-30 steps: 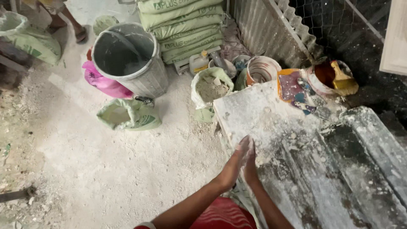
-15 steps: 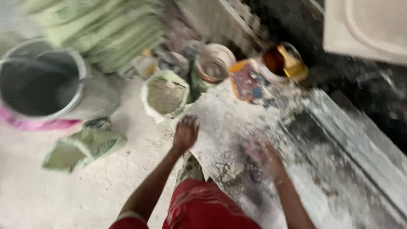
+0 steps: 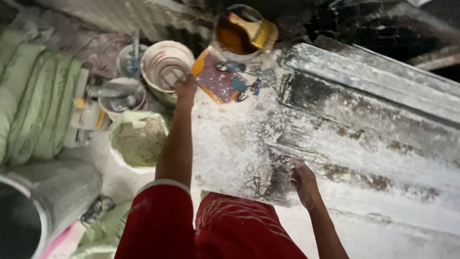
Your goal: The person cleans long white plaster mold strips laid on a dusty workshop table. They scrape dried plaster residue from the grooves with a small handheld scraper, brush the strips with a green brush, wipe them by hand, and finally scrub the surface with an orange sponge.
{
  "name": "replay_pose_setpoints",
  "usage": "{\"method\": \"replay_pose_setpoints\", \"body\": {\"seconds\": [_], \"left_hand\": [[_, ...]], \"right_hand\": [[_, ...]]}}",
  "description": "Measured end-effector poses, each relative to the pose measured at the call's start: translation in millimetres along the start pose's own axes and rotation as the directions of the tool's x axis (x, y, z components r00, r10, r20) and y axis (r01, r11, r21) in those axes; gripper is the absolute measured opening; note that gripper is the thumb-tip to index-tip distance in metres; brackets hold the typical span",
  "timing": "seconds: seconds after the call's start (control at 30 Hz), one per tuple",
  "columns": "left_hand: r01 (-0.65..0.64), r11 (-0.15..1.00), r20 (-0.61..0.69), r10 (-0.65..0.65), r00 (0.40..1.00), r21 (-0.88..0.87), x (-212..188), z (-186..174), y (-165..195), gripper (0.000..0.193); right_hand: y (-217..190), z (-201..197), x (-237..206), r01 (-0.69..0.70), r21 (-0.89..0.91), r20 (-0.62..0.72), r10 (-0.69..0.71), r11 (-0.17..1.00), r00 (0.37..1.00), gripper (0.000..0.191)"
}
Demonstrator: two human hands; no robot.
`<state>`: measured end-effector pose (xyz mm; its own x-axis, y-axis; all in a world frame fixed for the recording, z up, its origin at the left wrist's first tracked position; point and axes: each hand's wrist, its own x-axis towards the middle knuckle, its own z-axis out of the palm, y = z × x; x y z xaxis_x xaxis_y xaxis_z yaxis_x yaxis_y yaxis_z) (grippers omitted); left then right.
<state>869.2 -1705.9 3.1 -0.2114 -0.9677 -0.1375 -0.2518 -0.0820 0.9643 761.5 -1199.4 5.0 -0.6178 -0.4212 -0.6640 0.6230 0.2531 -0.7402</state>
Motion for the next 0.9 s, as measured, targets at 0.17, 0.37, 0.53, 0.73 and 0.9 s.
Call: {"method": "replay_pose_setpoints", "body": {"seconds": [0.17,0.37,0.53,0.73,0.9], "left_hand": [[-0.231,0.91,0.059,0.224,0.973,0.343,8.3,-4.3,17.2,0.047],[-0.446,0.718,0.169,0.426,0.889,0.534,35.9,-16.0,15.5,0.039],[-0.774,0.366,0.449,0.654,0.609,0.517,23.2,-63.2,2.9,0.023],[-0.89,0.11,0.754,0.493,0.435,0.442,-141.1,-105.4,31.1,0.013],[-0.449,0.894,0.57,0.36,0.739,0.018,-244.8,-123.7,24.6,0.039]], "right_hand": [[16.0,-4.8,-16.3,0.06,0.067,-0.093,-0.053,0.996,0.994,0.033],[31.6,9.5,-1.9,0.072,-0.146,-0.081,-0.085,0.987,0.993,0.035],[8.8,63.8,4.5,0.291,-0.481,0.153,-0.248,0.827,0.957,0.043],[-8.8,171.8,16.6,0.533,-0.413,0.513,-0.295,0.738,0.806,0.085],[8.0,236.2,21.7,0.304,-0.146,0.648,-0.141,0.941,0.748,0.088]]}}
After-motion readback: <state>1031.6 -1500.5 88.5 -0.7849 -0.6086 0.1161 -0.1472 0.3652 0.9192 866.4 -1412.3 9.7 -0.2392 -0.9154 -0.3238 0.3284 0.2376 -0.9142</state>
